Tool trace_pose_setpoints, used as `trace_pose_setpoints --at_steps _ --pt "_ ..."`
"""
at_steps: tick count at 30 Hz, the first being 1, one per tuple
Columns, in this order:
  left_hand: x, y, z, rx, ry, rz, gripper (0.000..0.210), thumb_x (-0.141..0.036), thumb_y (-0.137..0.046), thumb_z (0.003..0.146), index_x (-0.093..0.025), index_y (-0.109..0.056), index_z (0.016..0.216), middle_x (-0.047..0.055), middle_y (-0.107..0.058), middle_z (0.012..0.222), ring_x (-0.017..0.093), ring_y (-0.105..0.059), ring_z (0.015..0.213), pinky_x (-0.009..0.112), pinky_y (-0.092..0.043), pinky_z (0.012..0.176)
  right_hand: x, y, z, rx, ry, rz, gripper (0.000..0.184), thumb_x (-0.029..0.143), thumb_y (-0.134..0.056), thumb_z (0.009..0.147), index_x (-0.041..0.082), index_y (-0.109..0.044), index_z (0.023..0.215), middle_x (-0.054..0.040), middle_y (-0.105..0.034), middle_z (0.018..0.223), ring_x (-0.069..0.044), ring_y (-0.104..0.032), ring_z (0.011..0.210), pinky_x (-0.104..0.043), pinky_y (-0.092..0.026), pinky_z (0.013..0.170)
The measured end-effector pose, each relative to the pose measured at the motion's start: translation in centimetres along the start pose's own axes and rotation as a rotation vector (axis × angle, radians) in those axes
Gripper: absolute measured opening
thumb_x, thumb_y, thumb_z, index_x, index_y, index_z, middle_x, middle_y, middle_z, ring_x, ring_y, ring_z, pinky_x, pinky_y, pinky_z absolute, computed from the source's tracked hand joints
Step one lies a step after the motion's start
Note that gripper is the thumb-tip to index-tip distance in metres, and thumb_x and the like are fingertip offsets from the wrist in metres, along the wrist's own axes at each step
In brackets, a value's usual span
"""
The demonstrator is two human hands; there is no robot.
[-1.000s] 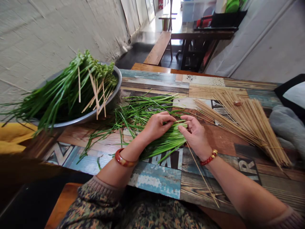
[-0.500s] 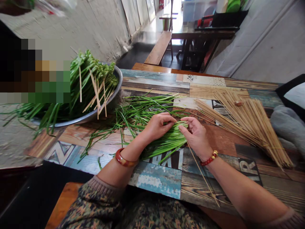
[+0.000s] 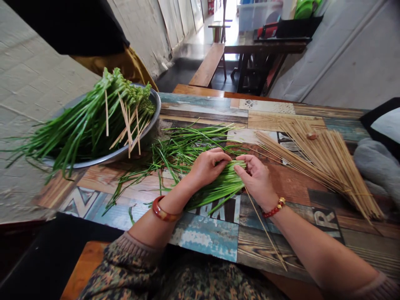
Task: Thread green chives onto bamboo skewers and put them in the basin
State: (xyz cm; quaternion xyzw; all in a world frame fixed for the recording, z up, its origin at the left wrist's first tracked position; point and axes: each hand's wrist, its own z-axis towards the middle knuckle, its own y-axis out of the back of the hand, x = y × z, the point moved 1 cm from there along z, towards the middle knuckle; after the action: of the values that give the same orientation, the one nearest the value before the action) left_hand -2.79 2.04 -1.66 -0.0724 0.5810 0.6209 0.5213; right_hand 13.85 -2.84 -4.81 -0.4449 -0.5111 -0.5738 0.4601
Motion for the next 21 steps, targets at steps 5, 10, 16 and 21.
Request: trace_pose_setpoints --at_steps 5,10,16,21 --pt "-0.3 0.1 0.0 -0.015 -0.022 -0.005 0.016 -0.012 -0.056 0.085 -0.015 -0.071 0.087 0.004 -0.065 0.08 0.011 -0.06 0.073 0.021 -0.044 0.066 -0.1 0.0 0.0 -0.004 0.013 -0.021 0.026 0.036 -0.061 0.083 0.02 -0.059 0.104 -0.0013 -0.063 0.077 -0.014 -0.058 0.064 -0.026 -0.046 0.057" --pt "-0.2 0.1 0.0 -0.006 0.01 0.001 0.016 -0.014 -0.055 0.085 -0.015 -0.071 0.087 0.004 -0.064 0.079 0.012 -0.059 0.073 0.022 -0.043 0.066 -0.3 -0.1 0.1 -0.001 -0.001 -0.013 0.029 0.036 -0.061 0.082 0.02 -0.062 0.106 -0.0027 -0.065 0.077 -0.015 -0.058 0.064 -0.026 -0.047 0.057" --pt "-0.6 0.7 0.0 0.025 0.047 -0.011 0.018 -0.016 -0.052 0.087 -0.016 -0.07 0.086 0.004 -0.064 0.081 0.013 -0.06 0.078 0.023 -0.044 0.072 0.5 -0.3 -0.1 -0.007 0.018 -0.066 0.025 0.029 -0.057 0.083 0.02 -0.064 0.106 -0.0023 -0.066 0.079 -0.015 -0.058 0.065 -0.026 -0.047 0.058" --pt "-0.2 1.1 0.1 0.067 0.091 0.012 0.022 -0.019 -0.048 0.089 -0.018 -0.07 0.086 0.005 -0.064 0.081 0.014 -0.06 0.077 0.023 -0.044 0.069 1.0 -1.0 0.7 -0.045 0.063 -0.177 0.019 0.025 -0.057 0.082 0.019 -0.066 0.098 -0.0019 -0.067 0.079 -0.015 -0.059 0.066 -0.026 -0.046 0.059"
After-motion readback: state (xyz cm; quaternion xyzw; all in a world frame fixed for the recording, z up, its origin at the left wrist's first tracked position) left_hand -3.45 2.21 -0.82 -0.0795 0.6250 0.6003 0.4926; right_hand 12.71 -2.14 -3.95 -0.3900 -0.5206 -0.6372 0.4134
